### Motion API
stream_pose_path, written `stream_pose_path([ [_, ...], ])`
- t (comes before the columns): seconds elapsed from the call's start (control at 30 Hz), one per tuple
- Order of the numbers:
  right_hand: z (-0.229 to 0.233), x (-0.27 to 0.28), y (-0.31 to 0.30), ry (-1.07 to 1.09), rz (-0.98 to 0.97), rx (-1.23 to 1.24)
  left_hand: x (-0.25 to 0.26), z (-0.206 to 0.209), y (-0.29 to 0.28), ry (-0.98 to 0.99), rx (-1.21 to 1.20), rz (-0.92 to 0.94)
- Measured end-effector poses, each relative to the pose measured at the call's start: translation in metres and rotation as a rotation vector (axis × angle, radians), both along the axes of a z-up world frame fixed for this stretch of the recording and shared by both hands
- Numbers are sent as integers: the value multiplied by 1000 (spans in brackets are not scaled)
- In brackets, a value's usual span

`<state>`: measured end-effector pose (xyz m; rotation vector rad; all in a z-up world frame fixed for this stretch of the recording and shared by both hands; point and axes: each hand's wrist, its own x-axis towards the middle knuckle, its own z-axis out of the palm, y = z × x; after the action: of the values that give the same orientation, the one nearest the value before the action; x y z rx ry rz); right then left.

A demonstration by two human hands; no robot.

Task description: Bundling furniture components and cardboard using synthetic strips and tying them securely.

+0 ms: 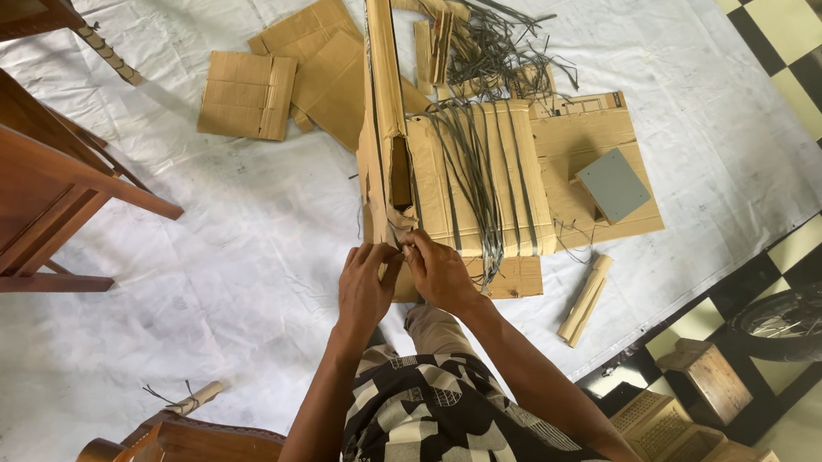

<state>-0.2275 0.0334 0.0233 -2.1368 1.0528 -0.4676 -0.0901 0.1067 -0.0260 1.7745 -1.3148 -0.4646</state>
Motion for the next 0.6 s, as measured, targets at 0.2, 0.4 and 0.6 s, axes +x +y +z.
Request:
stream_pose_path([
  [0.2, -49, -6, -19, -249, -184, 259, 12, 16, -13, -178, -190, -93],
  [0.4, -16, -2, -37, -421, -336, 489, 32, 14, -13, -72, -49, -161],
  [0.6, -16, 6, -69, -522, -422, 502, 46, 46, -15, -12, 30, -118],
])
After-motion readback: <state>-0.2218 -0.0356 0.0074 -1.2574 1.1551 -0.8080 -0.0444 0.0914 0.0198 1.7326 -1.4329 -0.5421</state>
